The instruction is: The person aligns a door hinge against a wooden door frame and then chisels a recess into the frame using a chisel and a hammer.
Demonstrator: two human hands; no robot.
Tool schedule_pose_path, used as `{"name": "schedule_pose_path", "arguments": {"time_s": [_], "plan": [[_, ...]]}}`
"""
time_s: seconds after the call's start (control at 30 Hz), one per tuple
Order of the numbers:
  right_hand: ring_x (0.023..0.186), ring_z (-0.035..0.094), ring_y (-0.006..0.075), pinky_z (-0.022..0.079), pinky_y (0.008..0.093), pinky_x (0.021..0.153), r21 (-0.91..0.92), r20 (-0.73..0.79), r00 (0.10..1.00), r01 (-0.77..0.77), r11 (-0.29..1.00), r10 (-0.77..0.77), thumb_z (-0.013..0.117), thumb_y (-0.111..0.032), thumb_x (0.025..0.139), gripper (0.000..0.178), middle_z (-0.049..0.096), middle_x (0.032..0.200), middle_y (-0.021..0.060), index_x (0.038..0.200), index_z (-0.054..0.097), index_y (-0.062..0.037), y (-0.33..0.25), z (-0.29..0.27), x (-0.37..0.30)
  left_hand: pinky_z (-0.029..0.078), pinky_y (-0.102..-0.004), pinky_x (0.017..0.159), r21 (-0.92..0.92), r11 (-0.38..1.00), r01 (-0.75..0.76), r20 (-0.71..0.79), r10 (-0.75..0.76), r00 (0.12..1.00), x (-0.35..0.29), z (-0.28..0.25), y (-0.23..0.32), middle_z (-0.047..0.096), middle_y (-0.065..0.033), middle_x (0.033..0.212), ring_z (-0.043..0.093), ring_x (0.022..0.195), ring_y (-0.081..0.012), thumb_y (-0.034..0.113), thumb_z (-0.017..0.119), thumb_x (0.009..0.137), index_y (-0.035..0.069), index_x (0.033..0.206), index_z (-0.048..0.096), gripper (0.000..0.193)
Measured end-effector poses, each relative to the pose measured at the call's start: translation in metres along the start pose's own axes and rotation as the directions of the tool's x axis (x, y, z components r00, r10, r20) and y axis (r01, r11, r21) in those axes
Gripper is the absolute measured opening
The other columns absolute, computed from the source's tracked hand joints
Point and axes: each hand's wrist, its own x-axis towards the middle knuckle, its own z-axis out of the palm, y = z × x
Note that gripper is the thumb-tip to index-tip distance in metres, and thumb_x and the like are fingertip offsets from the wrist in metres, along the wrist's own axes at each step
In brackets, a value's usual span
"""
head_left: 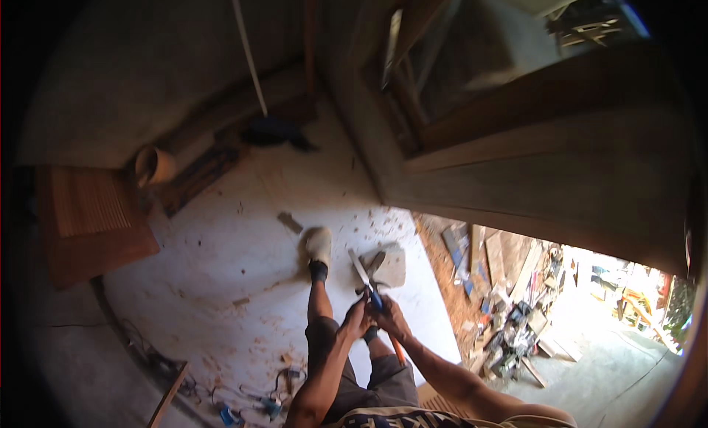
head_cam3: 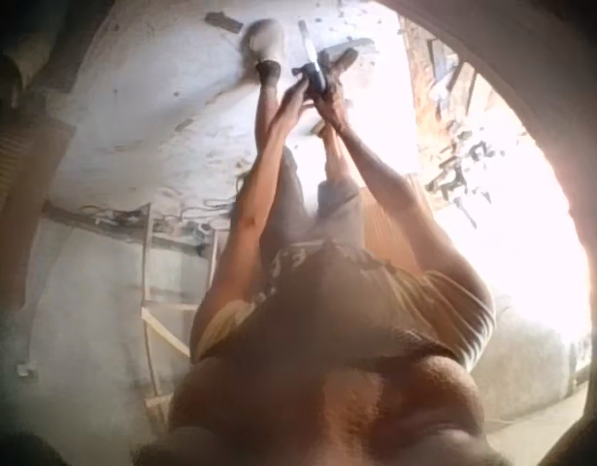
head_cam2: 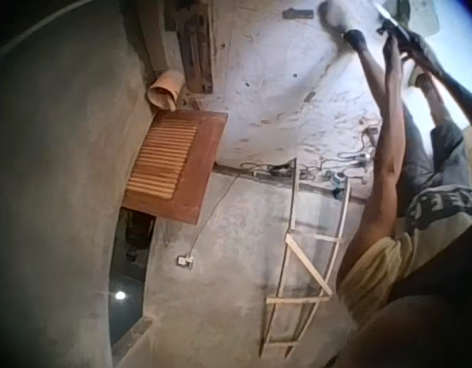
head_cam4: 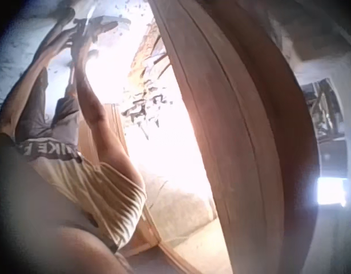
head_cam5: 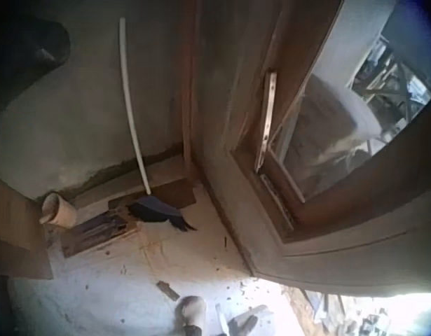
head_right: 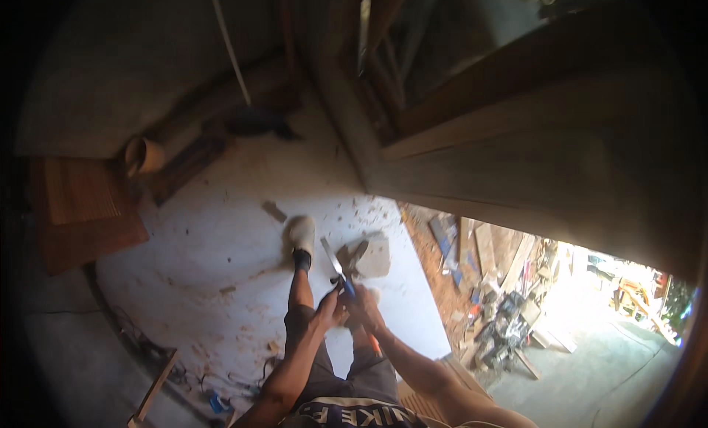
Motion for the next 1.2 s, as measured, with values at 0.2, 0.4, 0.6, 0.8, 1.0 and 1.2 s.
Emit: {"name": "schedule_pose_path", "arguments": {"time_s": [0.2,0.4,0.6,0.8,1.0,1.2], "plan": [[0.093,0.065,0.0434,0.051,0.0482,0.082,-0.326,-0.137,0.962,0.183,0.928,-0.238,0.067,-0.025,0.083,0.037,0.066,0.098,0.0272,0.112,0.065,-0.003,0.042,-0.063,-0.12,0.052,-0.0414,0.095,0.254,0.961,-0.11,-0.148,0.151,0.977,-0.053,0.089,-0.094,0.063,-0.0093,0.126,0.062,0.114,-0.0228,0.075,0.041,0.093,0.011,0.136,0.053,0.078],[0.105,0.063,0.0403,0.051,0.0481,0.091,-0.003,-0.106,0.952,0.289,0.957,-0.287,0.069,-0.024,0.084,0.038,0.067,0.105,0.0243,0.118,0.067,-0.0056,0.056,-0.1,-0.205,0.055,-0.0441,0.083,0.533,0.816,-0.224,0.049,0.234,0.971,-0.06,0.08,-0.13,0.06,-0.0079,0.121,0.062,0.107,-0.0233,0.064,0.046,0.098,0.012,0.125,0.057,0.06],[0.099,0.058,0.0386,0.05,0.0472,0.085,-0.205,-0.327,0.868,0.322,0.924,-0.375,0.076,-0.025,0.079,0.033,0.065,0.095,0.0203,0.104,0.067,-0.007,0.109,-0.125,-0.249,0.052,-0.0472,0.082,0.768,0.434,-0.47,0.184,0.554,0.812,-0.11,0.141,-0.168,0.059,-0.0118,0.11,0.064,0.095,-0.0288,0.033,0.063,0.095,0.007,0.114,0.056,0.033],[0.092,0.063,0.0367,0.051,0.0454,0.083,-0.171,-0.341,0.87,0.315,0.934,-0.356,0.078,-0.027,0.077,0.034,0.068,0.095,0.0197,0.102,0.069,-0.0053,0.121,-0.125,-0.257,0.03,-0.0576,0.106,0.273,-0.917,-0.291,0.954,0.219,0.205,-0.136,0.158,-0.164,0.052,-0.0194,0.122,0.046,0.122,-0.0406,0.007,0.068,0.077,0.014,0.122,0.065,0.046],[0.084,0.069,0.0341,0.053,0.0441,0.08,-0.107,-0.36,0.82,0.438,0.892,-0.446,0.076,-0.03,0.077,0.04,0.072,0.093,0.0189,0.107,0.07,-0.0032,0.095,-0.128,-0.251,0.028,-0.0596,0.114,0.108,-0.889,-0.445,0.907,-0.096,0.411,-0.152,0.192,-0.13,0.07,-0.0079,0.113,0.057,0.122,-0.0337,0.007,0.061,0.083,0.012,0.12,0.069,0.039],[0.089,0.067,0.0305,0.052,0.0416,0.079,0.276,-0.244,0.899,0.424,0.863,-0.363,0.067,-0.062,0.087,0.063,0.071,0.101,0.0157,0.109,0.071,-0.0031,0.042,-0.132,-0.237,0.039,-0.0622,0.104,0.237,-0.881,-0.409,0.866,0.001,0.501,-0.185,0.195,-0.057,0.069,-0.0121,0.11,0.064,0.108,-0.0329,0.008,0.059,0.087,0.008,0.114,0.068,0.028]]}}
